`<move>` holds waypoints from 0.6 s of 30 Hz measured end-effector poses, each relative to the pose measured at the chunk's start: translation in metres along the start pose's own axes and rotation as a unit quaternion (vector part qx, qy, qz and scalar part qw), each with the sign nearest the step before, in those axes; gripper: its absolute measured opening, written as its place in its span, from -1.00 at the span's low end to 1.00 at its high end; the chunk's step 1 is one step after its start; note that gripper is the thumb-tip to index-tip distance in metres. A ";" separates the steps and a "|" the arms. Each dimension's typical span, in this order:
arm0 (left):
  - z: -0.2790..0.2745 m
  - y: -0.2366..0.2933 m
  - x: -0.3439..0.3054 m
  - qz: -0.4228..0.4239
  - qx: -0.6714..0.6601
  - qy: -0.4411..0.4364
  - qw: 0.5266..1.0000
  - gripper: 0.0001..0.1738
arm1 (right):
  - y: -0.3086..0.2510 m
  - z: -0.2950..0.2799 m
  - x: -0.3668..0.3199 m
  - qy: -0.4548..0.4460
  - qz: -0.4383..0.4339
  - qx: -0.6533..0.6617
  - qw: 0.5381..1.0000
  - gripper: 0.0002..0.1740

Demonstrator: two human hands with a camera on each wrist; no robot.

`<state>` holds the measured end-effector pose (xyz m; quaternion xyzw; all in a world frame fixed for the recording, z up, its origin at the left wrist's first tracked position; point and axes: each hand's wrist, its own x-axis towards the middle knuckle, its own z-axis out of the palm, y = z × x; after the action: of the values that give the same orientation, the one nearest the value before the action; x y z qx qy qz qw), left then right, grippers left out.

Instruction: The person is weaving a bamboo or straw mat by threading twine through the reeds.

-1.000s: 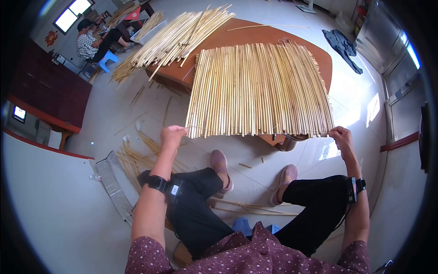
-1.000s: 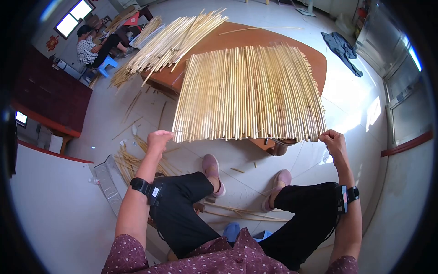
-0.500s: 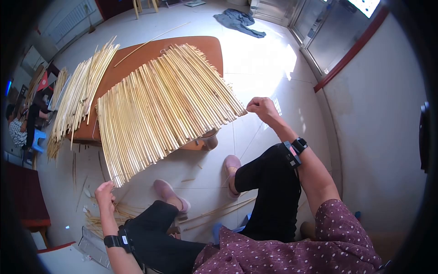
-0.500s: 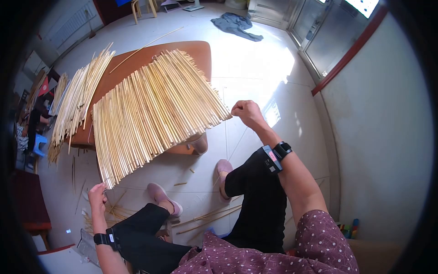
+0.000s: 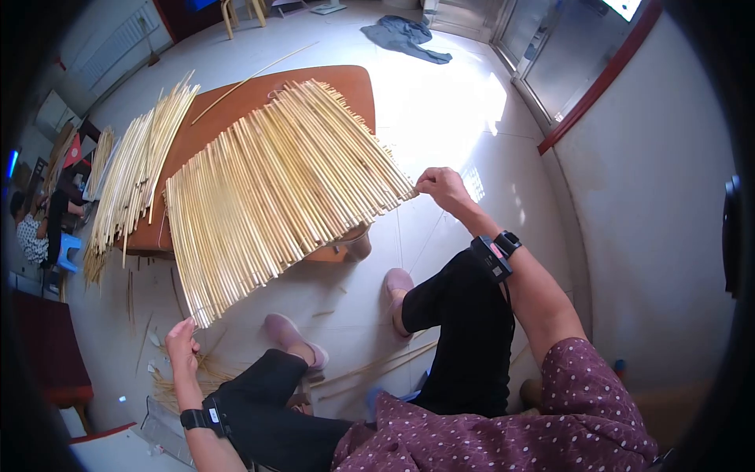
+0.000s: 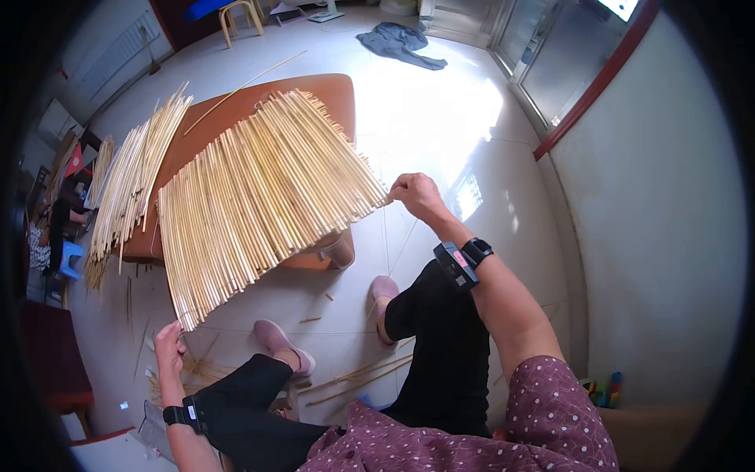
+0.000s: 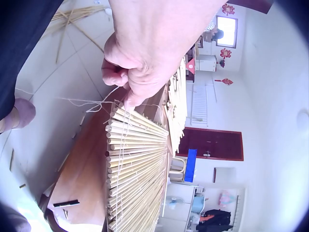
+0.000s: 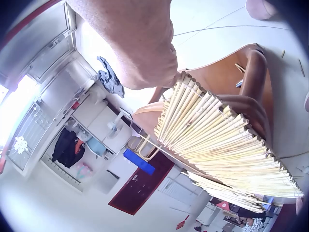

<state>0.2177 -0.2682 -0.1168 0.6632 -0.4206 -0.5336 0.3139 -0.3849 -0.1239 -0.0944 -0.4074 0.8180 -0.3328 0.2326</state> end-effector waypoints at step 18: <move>-0.005 0.001 -0.017 0.004 -0.084 -0.045 0.995 -0.68 | 0.025 0.006 0.019 0.004 -0.034 0.030 0.999 -0.85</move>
<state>0.2207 -0.2536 -0.1071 0.6079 -0.3906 -0.5953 0.3515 -0.4042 -0.1303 -0.1194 -0.4267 0.7940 -0.3667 0.2303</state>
